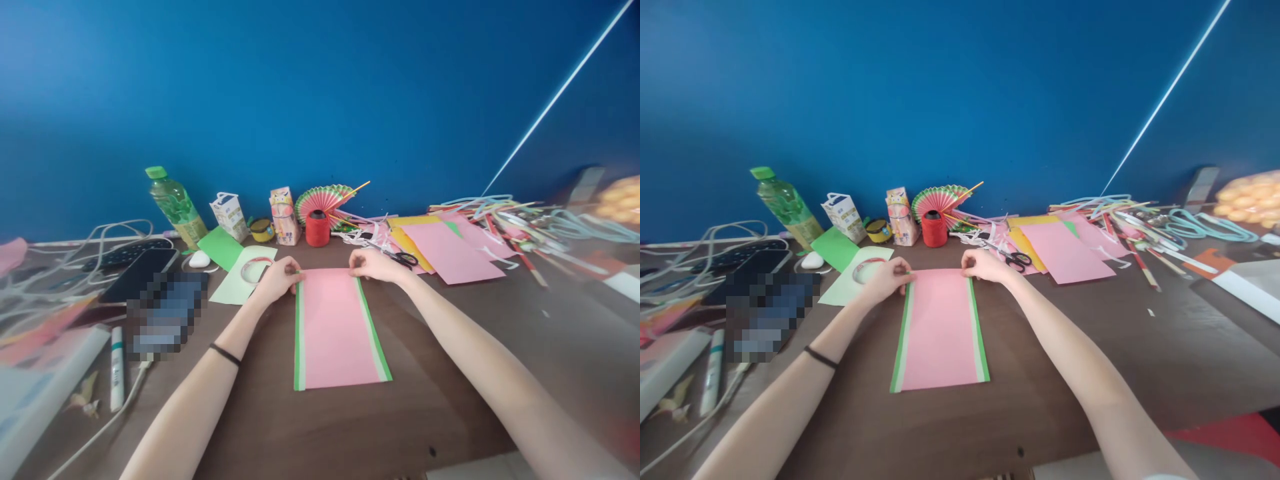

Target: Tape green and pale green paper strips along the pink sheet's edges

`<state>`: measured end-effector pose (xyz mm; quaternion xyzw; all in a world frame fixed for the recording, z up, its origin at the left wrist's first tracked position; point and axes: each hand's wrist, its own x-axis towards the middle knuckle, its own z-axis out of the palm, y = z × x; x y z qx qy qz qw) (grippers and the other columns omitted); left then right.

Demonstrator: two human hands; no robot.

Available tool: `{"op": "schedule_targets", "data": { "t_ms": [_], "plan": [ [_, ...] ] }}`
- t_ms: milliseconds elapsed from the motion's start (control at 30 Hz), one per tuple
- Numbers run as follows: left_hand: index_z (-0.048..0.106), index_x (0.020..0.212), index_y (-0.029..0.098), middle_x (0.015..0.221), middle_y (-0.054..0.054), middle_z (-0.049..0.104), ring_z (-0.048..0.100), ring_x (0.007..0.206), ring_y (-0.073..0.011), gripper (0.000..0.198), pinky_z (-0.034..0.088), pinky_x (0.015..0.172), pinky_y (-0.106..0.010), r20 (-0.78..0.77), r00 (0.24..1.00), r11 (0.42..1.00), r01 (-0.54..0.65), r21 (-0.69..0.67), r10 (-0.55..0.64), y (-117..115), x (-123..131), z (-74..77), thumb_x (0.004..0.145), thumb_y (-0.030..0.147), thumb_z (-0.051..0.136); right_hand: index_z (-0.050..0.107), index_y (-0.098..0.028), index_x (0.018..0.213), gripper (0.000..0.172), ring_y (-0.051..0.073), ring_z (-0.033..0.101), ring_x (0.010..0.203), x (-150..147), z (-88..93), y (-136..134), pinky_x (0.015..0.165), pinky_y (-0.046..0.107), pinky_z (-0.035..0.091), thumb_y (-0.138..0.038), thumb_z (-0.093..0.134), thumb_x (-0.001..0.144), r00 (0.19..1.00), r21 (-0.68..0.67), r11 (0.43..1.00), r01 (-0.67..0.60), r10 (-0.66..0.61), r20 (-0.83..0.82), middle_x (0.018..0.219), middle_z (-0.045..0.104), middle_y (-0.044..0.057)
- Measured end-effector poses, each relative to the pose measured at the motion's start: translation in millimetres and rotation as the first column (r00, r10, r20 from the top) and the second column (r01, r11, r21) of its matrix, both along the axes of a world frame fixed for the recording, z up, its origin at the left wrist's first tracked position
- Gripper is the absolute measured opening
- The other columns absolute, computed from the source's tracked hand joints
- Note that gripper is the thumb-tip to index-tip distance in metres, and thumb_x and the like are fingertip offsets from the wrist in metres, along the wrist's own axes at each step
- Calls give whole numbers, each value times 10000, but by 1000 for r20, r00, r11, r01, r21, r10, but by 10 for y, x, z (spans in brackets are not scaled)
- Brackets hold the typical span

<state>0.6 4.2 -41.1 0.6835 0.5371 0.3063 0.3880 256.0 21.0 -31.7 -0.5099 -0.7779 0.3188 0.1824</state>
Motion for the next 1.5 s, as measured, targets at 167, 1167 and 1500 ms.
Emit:
{"op": "schedule_targets", "data": {
  "t_ms": [167, 1167, 1500],
  "plan": [
    [459, 691, 181, 711, -20, 666, 650, 694, -154, 131, 504, 674, -284, 224, 967, 973, -159, 165, 120, -47, 26, 232, 711, 211, 585, 472, -191, 750, 54, 141, 619, 648, -94, 208, -75, 552, 240, 463, -210, 522, 741, 958, 136, 974, 182, -145, -247, 711, 615, 6],
    [488, 723, 178, 745, -9, 515, 478, 745, -152, 174, 388, 730, -296, -448, 850, 895, 398, 202, -277, -695, -182, 47, 859, 261, 419, 612, -157, 666, 164, 108, 488, 634, 155, -74, -504, 616, 235, 355, -306, 585, 728, 974, -58, 973, -224, 222, -37, 696, 585, -1],
    [506, 714, 176, 762, -7, 500, 431, 778, -162, 192, 336, 783, -320, -460, 840, 902, 399, 164, -288, -582, -313, -18, 845, 295, 433, 591, -157, 672, 208, 121, 516, 634, 2, 54, -345, 600, 232, 353, -364, 614, 677, 950, -268, 920, -286, 308, 46, 671, 608, -2]
  ]
}}
